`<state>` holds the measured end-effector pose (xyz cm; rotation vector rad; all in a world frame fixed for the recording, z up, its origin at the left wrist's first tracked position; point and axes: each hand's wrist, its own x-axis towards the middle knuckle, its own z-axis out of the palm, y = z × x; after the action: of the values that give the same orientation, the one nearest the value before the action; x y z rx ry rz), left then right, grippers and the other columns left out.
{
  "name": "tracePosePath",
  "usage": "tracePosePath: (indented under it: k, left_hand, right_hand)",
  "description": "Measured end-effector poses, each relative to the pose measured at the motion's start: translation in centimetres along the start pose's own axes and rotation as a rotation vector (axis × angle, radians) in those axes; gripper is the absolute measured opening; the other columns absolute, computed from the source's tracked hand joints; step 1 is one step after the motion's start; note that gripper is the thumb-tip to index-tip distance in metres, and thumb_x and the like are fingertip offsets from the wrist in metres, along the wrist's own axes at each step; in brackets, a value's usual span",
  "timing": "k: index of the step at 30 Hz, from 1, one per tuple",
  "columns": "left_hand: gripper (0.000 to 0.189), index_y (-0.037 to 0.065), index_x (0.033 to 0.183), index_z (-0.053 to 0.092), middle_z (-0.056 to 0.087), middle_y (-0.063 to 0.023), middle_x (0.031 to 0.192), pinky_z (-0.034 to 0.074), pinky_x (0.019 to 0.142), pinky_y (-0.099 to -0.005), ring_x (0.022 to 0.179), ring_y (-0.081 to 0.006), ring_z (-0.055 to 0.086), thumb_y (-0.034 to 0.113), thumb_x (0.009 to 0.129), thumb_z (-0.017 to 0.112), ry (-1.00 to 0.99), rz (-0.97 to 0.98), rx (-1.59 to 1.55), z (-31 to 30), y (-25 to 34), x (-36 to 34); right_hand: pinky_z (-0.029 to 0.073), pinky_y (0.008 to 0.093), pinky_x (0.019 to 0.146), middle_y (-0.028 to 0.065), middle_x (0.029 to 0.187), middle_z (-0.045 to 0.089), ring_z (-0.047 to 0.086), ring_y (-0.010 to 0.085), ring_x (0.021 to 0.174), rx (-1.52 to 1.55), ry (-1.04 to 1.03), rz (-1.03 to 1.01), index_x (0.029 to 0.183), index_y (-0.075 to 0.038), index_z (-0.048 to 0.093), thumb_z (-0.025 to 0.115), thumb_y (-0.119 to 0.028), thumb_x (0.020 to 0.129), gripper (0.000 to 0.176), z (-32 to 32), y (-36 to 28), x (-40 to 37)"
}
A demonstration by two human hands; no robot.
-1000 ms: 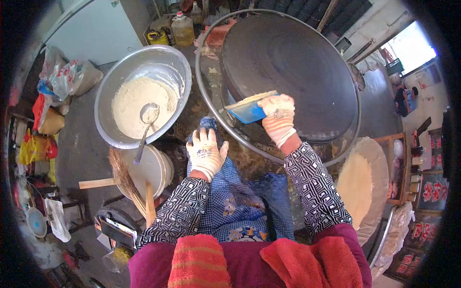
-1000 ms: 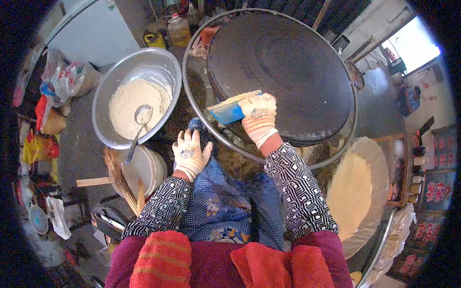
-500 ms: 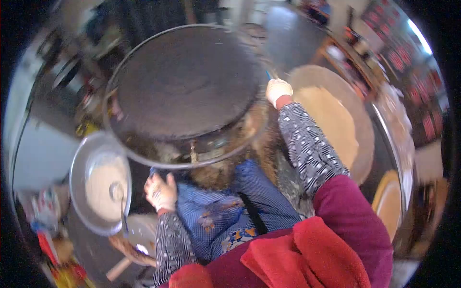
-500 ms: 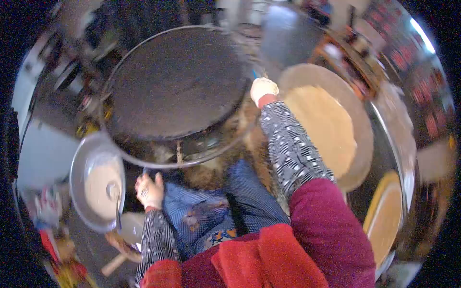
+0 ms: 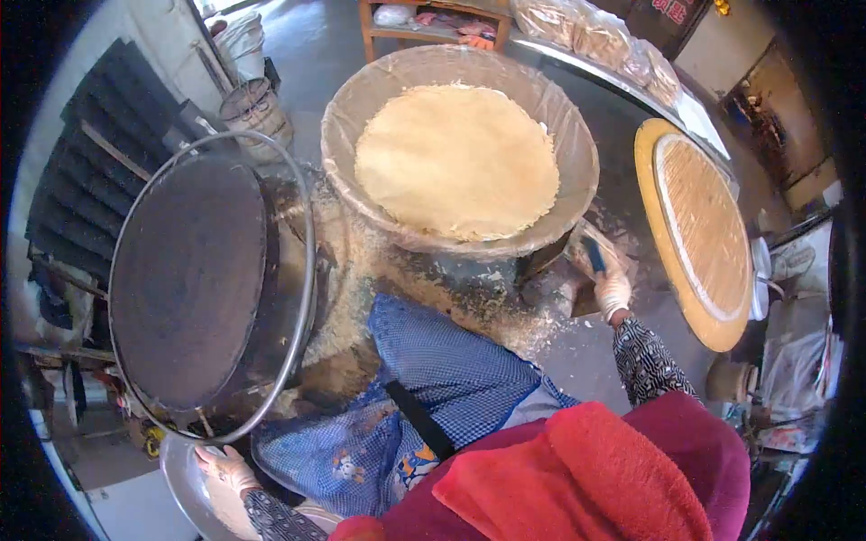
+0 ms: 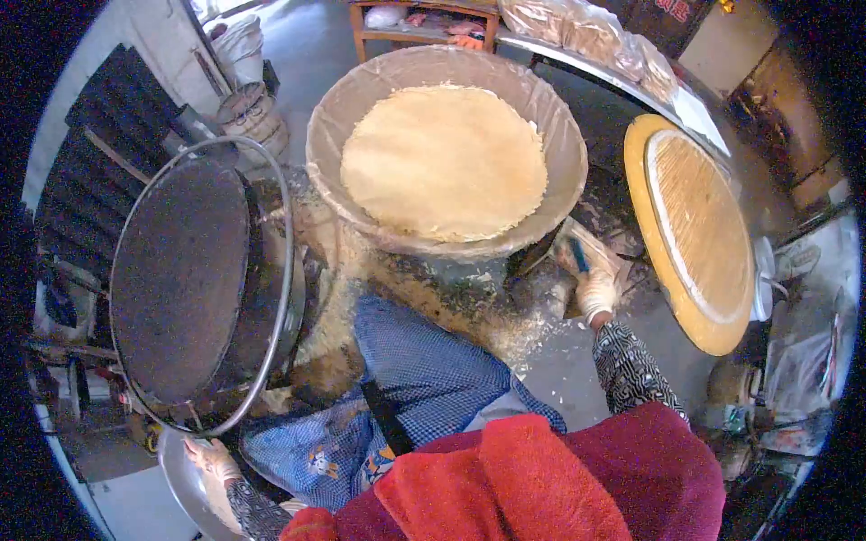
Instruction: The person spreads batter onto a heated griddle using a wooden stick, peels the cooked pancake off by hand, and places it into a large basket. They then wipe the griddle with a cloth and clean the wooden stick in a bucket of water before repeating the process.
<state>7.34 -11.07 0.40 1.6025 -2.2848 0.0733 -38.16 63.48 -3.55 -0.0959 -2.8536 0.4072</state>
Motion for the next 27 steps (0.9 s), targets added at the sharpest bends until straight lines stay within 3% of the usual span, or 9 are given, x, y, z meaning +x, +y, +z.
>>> tracePosePath:
  k: [5, 9, 13, 17, 19, 20, 21, 25, 27]
  left_hand:
    - [0.057, 0.004, 0.116, 0.061, 0.047, -0.0199, 0.137, 0.021, 0.114, -0.0525, 0.135, -0.0389, 0.033, 0.019, 0.063, 0.075, -0.303, 0.394, 0.401, -1.7, 2.4, 2.3]
    - [0.025, 0.011, 0.084, 0.074, 0.071, -0.0133, 0.093, 0.045, 0.091, -0.042, 0.094, -0.0309, 0.066, 0.033, 0.073, 0.068, -0.524, 0.4, 0.449, -0.4, 11.8, 0.1]
    - [0.022, 0.013, 0.081, 0.07, 0.071, -0.0101, 0.081, 0.053, 0.073, -0.0433, 0.082, -0.0294, 0.07, 0.033, 0.08, 0.06, -0.497, 0.582, 0.133, -0.5, 21.0, -2.6]
    - [0.027, 0.009, 0.077, 0.071, 0.068, -0.013, 0.071, 0.053, 0.068, -0.0452, 0.07, -0.0292, 0.067, 0.034, 0.08, 0.062, -0.454, 0.3, -0.297, -3.9, 33.6, -5.2]
    - [0.025, 0.01, 0.066, 0.067, 0.066, -0.0144, 0.071, 0.05, 0.06, -0.046, 0.069, -0.032, 0.066, 0.034, 0.072, 0.066, 0.193, 0.611, -0.352, -2.9, 36.2, -7.9]
    - [0.025, 0.011, 0.066, 0.069, 0.068, -0.0126, 0.072, 0.05, 0.059, -0.0453, 0.069, -0.0299, 0.067, 0.034, 0.072, 0.065, -0.492, 0.645, -0.367, -5.8, 37.2, -8.9]
    - [0.021, 0.013, 0.068, 0.072, 0.07, -0.0082, 0.073, 0.05, 0.058, -0.043, 0.068, -0.0265, 0.068, 0.033, 0.073, 0.065, -0.55, 0.82, -0.353, -6.8, 37.2, -10.7]
    - [0.014, 0.017, 0.073, 0.068, 0.064, -0.003, 0.078, 0.045, 0.072, -0.043, 0.081, -0.026, 0.061, 0.031, 0.076, 0.063, -0.189, 0.509, -0.575, -6.0, 31.1, -17.7]
    - [0.013, 0.014, 0.077, 0.065, 0.063, -0.0063, 0.082, 0.047, 0.072, -0.0429, 0.081, -0.0291, 0.06, 0.027, 0.079, 0.063, -0.28, 0.357, -0.55, -11.9, 23.3, -18.2]
  right_hand:
    - [0.045, 0.0488, 0.095, 0.0211, 0.125, 0.059, 0.056, 0.0401, 0.115, -0.217, -0.211, 0.248, 0.125, -0.008, 0.057, 0.065, -0.051, 0.082, 0.061, 1.5, 0.2, 3.3]
    - [0.036, 0.0584, 0.1, 0.0197, 0.126, 0.056, 0.052, 0.0382, 0.118, -0.434, -0.303, 0.161, 0.128, -0.003, 0.052, 0.049, -0.049, 0.093, 0.058, 5.4, -1.2, 0.7]
    - [0.039, 0.0499, 0.098, 0.0148, 0.119, 0.06, 0.053, 0.0338, 0.114, -0.238, 0.058, -0.476, 0.124, -0.006, 0.056, 0.058, -0.027, 0.09, 0.04, 8.2, -4.6, -2.2]
    - [0.046, 0.0469, 0.081, 0.0157, 0.094, 0.062, 0.058, 0.0336, 0.089, 0.059, -0.33, -0.803, 0.098, -0.006, 0.062, 0.057, -0.023, 0.09, 0.019, 10.3, -16.6, -5.3]
    - [0.048, 0.046, 0.07, 0.0145, 0.085, 0.062, 0.058, 0.0345, 0.076, 0.126, -0.499, -0.993, 0.097, -0.006, 0.062, 0.058, -0.026, 0.089, 0.022, 10.2, -23.6, -6.0]
    - [0.049, 0.0454, 0.065, 0.0133, 0.081, 0.062, 0.058, 0.0356, 0.068, 0.26, -0.466, -1.127, 0.097, -0.007, 0.063, 0.059, -0.027, 0.088, 0.023, 10.7, -26.1, -6.9]
    - [0.05, 0.0448, 0.06, 0.012, 0.076, 0.063, 0.058, 0.0368, 0.06, 0.403, -0.449, -1.248, 0.098, -0.007, 0.064, 0.06, -0.029, 0.087, 0.025, 11.2, -28.3, -7.7]
    - [0.047, 0.0386, 0.09, 0.0075, 0.125, 0.058, 0.055, 0.0211, 0.114, 0.144, -0.839, -1.483, 0.119, -0.015, 0.058, 0.057, -0.029, 0.092, 0.031, 13.9, -35.1, -10.8]
    - [0.048, 0.0392, 0.087, 0.012, 0.121, 0.064, 0.06, 0.026, 0.109, -0.423, -0.679, -1.786, 0.113, -0.012, 0.063, 0.063, -0.03, 0.09, 0.029, 14.8, -37.8, -13.9]
